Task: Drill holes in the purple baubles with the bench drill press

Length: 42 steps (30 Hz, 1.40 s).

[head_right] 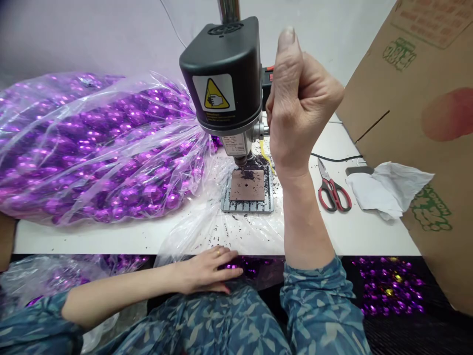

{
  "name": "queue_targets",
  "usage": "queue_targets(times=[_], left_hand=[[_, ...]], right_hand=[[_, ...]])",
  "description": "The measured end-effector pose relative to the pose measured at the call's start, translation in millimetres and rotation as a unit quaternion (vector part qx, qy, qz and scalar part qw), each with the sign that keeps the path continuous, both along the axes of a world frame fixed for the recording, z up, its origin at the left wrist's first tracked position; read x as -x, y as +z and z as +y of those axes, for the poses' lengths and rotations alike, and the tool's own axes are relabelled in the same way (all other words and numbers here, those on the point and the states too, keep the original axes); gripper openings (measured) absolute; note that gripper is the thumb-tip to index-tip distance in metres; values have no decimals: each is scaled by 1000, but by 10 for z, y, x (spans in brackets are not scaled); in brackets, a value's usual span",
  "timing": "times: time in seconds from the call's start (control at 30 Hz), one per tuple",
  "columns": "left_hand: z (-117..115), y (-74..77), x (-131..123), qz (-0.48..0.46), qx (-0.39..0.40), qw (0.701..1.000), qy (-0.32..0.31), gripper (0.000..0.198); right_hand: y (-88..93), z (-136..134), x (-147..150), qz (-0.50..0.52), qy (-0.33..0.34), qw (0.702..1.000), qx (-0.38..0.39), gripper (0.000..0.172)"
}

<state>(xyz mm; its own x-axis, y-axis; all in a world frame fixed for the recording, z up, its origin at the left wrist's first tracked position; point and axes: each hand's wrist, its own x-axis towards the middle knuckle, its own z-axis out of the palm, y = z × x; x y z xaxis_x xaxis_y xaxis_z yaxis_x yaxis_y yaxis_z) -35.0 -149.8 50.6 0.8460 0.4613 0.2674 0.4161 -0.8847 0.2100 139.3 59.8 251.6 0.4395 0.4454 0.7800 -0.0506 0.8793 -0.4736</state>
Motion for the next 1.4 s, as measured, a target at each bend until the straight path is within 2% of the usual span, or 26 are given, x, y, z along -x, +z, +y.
queue_targets(times=[0.07,0.13,0.17,0.23,0.33,0.4,0.47,0.6,0.73,0.93,1.07,1.17,1.23,1.27,1.33,1.4], left_hand=[[257,34,48,-81,53,995,17,38],[699,97,115,-163,89,981,57,24],[979,132,155,-197,96,970,103,23],[1600,202,236,-169,109,951,234,27],[2458,285,328,-38,73,909,409,41],[2842,311,360,45,57,874,481,50],[3050,316,380,86,54,856,507,58],[3112,319,442,91,56,851,514,65],[2970,324,542,76,56,850,518,56],[2820,211,613,54,91,846,522,64],[2877,167,562,-22,122,853,508,57],[2857,177,484,-168,150,845,485,40],[2769,198,429,-308,229,811,442,29],[2703,214,405,-373,290,780,410,30],[2538,256,369,-464,422,698,346,41],[2356,306,351,-503,511,628,304,45]], right_hand=[[-12,8,-6,-14,-13,1000,7,67],[-24,15,-10,-22,-20,1000,7,68],[-29,17,-12,-24,-20,1000,6,68],[-39,15,-18,-24,-13,1000,4,67],[-57,-2,-30,-31,-20,999,16,66],[-72,-15,-38,-39,-34,998,32,66],[-87,-24,-46,-40,-33,998,28,65],[-102,-30,-54,-37,-4,999,6,60],[-90,-40,-45,-32,-1,999,6,61],[-77,-47,-28,-27,-12,1000,2,61],[-91,-34,-22,-40,-53,997,35,64],[-105,-35,-26,-36,-43,998,36,63],[-114,-40,-31,-42,-31,998,40,62],[-118,-43,-31,-44,-27,998,42,61],[-123,-43,-27,-45,-32,997,46,60],[-121,-39,-16,-44,-45,997,50,62]])
